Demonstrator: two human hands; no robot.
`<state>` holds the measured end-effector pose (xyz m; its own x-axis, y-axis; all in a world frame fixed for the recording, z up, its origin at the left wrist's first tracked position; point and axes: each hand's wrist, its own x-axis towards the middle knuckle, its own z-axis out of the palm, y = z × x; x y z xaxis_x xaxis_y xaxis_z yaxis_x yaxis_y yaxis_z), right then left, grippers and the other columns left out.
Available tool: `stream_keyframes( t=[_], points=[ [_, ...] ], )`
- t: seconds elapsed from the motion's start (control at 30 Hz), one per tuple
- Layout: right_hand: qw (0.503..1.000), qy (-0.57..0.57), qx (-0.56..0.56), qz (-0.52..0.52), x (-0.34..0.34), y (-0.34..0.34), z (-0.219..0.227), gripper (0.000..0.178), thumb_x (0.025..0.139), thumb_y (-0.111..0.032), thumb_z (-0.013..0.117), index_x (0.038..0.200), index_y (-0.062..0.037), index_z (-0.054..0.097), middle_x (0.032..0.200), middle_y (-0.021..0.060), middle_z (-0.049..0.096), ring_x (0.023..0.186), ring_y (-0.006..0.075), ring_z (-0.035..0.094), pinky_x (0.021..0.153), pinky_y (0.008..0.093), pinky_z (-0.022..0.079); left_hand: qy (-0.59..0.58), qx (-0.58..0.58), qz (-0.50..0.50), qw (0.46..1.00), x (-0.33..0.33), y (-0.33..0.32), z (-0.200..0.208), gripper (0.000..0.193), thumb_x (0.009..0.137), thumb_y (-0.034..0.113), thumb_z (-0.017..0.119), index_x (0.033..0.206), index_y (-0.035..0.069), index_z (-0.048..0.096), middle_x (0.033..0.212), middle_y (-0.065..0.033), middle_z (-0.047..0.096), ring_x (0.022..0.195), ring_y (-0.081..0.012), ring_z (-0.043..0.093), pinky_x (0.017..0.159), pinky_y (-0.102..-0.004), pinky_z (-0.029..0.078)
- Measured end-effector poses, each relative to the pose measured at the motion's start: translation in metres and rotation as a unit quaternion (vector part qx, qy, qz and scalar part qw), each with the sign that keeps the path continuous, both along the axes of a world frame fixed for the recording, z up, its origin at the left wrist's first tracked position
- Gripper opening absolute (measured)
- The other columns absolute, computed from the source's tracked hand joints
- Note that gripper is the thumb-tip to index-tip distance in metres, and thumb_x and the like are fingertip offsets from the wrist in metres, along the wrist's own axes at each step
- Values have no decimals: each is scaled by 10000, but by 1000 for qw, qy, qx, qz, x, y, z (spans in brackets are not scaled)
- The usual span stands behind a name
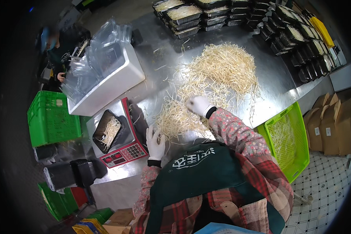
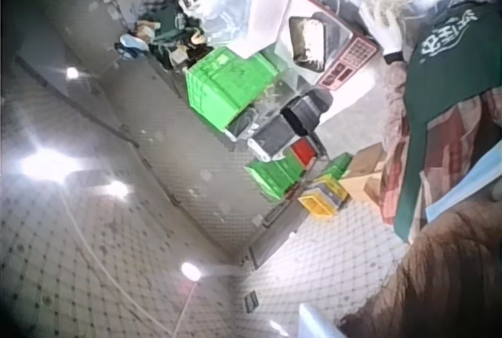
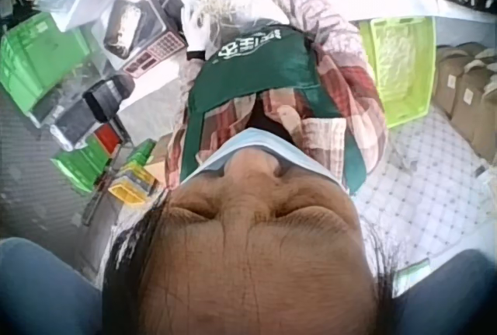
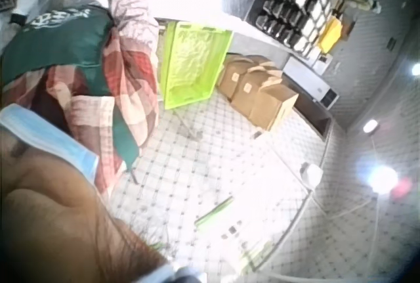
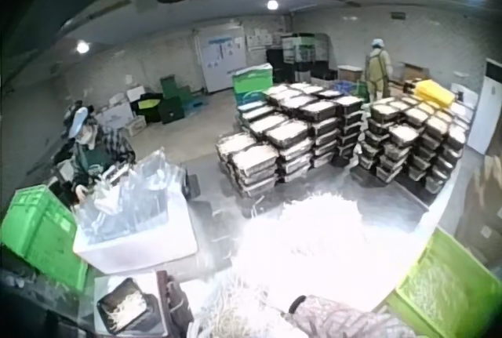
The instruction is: The person scoops shredded food from a large pile on a metal table into black plastic trays using gloved hands. They place the filled trays onto a digital scale to check the weight, then move the weighed trays to a stack on the right side of the table.
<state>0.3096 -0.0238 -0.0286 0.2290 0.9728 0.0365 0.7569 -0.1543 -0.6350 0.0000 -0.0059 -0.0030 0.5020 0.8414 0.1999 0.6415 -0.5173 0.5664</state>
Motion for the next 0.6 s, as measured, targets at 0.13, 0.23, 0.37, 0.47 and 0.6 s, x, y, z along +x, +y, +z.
stream_keyframes(
  t=[0.13,0.23,0.37,0.47,0.6],
  points=[
    [951,117,-144,249,1,-21,10,256,805,-327,720,977,-141,758,927,94,738,870,282,697,796,380,542,-39,-25,19,999,-4,-11,-4,338,830,80,673,1168,70,667,1436,-191,465,1344,-396,405,1117,-457,336],
    [990,117,-80,0,31,-3,2,270,845,-365,663,957,-137,755,924,116,732,875,284,696,807,382,537,-62,-24,12,998,-2,-13,-7,347,827,68,675,1174,67,662,1437,-188,467,1345,-391,405,1119,-452,335],
    [991,-17,-110,-71,58,22,-20,261,857,-314,597,1027,-160,724,968,134,712,921,325,676,820,429,525,-72,-27,8,997,8,-10,-7,357,821,62,679,1178,67,657,1428,-186,477,1340,-390,411,1117,-451,339],
    [987,-26,-127,-98,76,20,-22,250,857,-312,594,1003,-157,723,956,137,711,918,324,676,811,434,525,-70,-9,3,997,17,-7,5,349,821,62,680,1169,67,658,1419,-185,484,1331,-390,424,1113,-453,345],
    [988,-13,-112,-108,64,22,-2,230,843,-315,602,956,-154,721,908,138,713,880,336,679,783,447,526,-88,-11,4,996,19,-10,-2,332,824,62,680,1156,65,657,1412,-183,490,1321,-386,437,1107,-453,353]
  ],
)
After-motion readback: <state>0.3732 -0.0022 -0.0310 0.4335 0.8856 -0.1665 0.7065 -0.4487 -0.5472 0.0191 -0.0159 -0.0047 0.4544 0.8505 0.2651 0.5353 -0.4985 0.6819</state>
